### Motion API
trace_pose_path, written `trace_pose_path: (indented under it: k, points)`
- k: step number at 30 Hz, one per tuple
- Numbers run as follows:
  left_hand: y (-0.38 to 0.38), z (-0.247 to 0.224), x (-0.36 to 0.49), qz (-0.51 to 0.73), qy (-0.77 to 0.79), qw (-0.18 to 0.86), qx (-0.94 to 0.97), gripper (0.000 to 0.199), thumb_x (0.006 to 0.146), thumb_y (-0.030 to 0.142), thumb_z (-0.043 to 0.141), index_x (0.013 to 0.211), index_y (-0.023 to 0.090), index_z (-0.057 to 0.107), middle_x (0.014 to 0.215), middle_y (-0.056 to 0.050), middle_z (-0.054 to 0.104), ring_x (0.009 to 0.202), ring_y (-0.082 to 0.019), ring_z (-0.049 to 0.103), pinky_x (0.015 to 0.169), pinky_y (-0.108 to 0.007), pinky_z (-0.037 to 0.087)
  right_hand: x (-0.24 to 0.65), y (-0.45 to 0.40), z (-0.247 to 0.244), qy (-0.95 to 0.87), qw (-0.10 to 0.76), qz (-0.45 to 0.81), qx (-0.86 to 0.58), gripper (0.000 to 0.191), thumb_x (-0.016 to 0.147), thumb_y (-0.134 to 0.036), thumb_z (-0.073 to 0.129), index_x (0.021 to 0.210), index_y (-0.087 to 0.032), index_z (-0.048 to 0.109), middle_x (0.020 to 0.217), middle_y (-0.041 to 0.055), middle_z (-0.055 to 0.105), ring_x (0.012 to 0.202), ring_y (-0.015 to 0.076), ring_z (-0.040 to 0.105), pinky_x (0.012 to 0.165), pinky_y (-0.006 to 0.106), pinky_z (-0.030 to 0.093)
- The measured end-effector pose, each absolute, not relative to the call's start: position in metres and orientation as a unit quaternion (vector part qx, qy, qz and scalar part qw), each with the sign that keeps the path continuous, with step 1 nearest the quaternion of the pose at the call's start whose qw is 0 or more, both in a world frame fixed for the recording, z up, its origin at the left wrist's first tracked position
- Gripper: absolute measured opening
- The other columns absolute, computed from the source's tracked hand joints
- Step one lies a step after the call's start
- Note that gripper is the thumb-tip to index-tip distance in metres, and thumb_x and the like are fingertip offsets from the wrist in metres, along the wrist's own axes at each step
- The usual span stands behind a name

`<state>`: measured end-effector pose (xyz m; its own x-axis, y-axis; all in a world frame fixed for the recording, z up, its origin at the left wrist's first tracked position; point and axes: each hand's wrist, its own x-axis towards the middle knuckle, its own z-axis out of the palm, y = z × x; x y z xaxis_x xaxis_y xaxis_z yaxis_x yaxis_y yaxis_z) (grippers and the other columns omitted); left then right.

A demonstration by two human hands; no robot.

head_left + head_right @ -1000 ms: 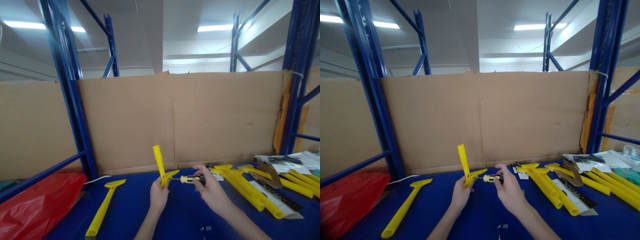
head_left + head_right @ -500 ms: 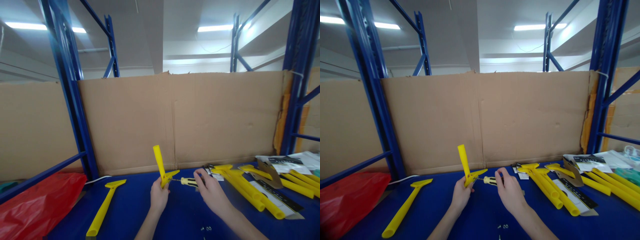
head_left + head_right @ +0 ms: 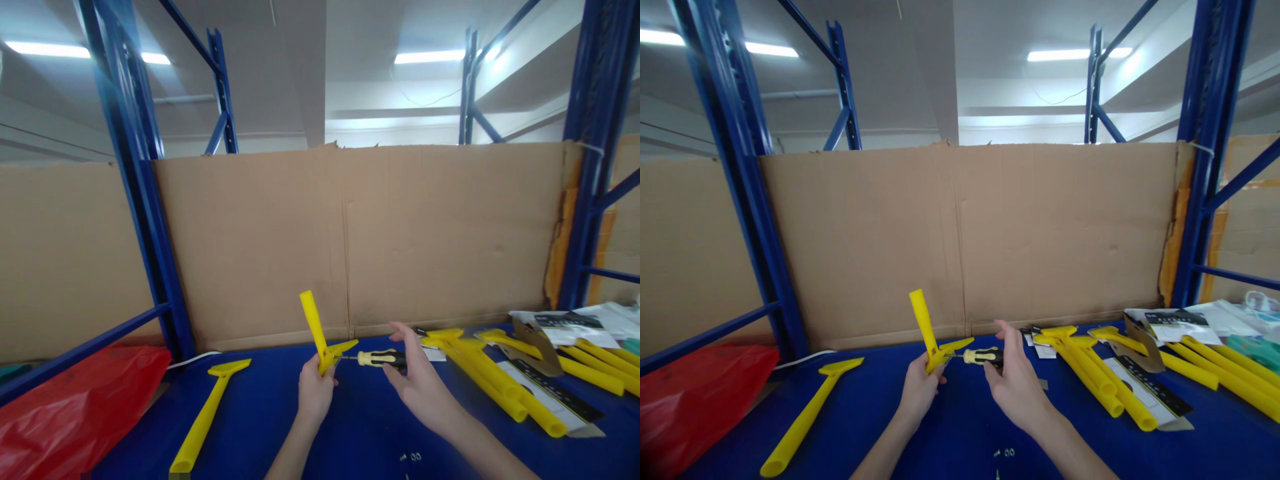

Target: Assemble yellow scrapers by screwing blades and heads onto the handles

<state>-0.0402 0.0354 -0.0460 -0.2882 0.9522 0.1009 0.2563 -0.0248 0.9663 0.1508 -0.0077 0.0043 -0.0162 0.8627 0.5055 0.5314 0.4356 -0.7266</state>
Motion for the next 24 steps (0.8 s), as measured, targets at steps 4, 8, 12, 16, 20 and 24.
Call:
trace_pose_path:
  k: [4,8,12,16,20,24]
  points:
    - [0.0344,-0.0461,-0.0402,0.519,0.604,0.331,0.507,0.021,0.072,0.008,0.059,0.093,0.010,0.064,0.069,-0.002,0.065,0.047,-0.010,0.057,0.041,-0.018,0.040,0.1513,-0.0107,0.0102,-0.711,0.456,0.164,-0.510,0.041,0.080,-0.028,0.043,0.120,-0.022,0.042,0.090,0.0045,0.062,0.065,0.0182,0.061,0.060,0.030,0.047]
    - [0.0344,-0.0474,-0.0404,0.520,0.599,0.323,0.516,0.019,0.072,0.010,0.059,0.090,0.011,0.065,0.064,0.000,0.063,0.048,-0.011,0.058,0.042,-0.018,0.039,0.1510,-0.0112,0.0138,-0.698,0.404,0.116,-0.580,0.036,0.089,-0.041,0.031,0.106,-0.020,0.056,0.068,0.0044,0.063,0.064,0.0240,0.063,0.062,0.034,0.045]
    - [0.0344,-0.0443,-0.0403,0.537,0.609,0.335,0.478,0.016,0.072,0.012,0.061,0.088,0.010,0.063,0.062,0.001,0.061,0.046,-0.011,0.058,0.040,-0.017,0.037,0.1483,-0.0114,0.0092,-0.698,0.423,0.111,-0.566,0.038,0.084,-0.036,0.039,0.117,-0.019,0.049,0.099,0.0105,0.061,0.075,0.0219,0.064,0.067,0.034,0.049]
    - [0.0344,-0.0435,-0.0398,0.536,0.608,0.341,0.476,0.017,0.074,0.009,0.057,0.091,0.010,0.062,0.065,0.000,0.062,0.046,-0.010,0.058,0.038,-0.017,0.036,0.1484,-0.0131,0.0100,-0.727,0.431,0.150,-0.514,0.043,0.078,-0.025,0.043,0.122,-0.020,0.042,0.096,0.0068,0.061,0.065,0.0168,0.061,0.060,0.028,0.047]
    - [0.0347,-0.0471,-0.0400,0.523,0.603,0.322,0.509,0.020,0.074,0.008,0.056,0.093,0.011,0.063,0.068,-0.001,0.064,0.048,-0.010,0.058,0.041,-0.017,0.039,0.1505,-0.0129,0.0121,-0.711,0.397,0.124,-0.566,0.036,0.089,-0.038,0.028,0.111,-0.021,0.051,0.068,0.0029,0.061,0.061,0.0217,0.061,0.060,0.032,0.044]
    - [0.0346,-0.0473,-0.0404,0.522,0.613,0.323,0.497,0.021,0.075,0.008,0.055,0.095,0.011,0.062,0.071,-0.002,0.064,0.048,-0.010,0.059,0.041,-0.017,0.039,0.1515,-0.0116,0.0095,-0.703,0.433,0.131,-0.548,0.039,0.085,-0.037,0.036,0.120,-0.021,0.043,0.092,0.0067,0.062,0.073,0.0202,0.063,0.066,0.032,0.048]
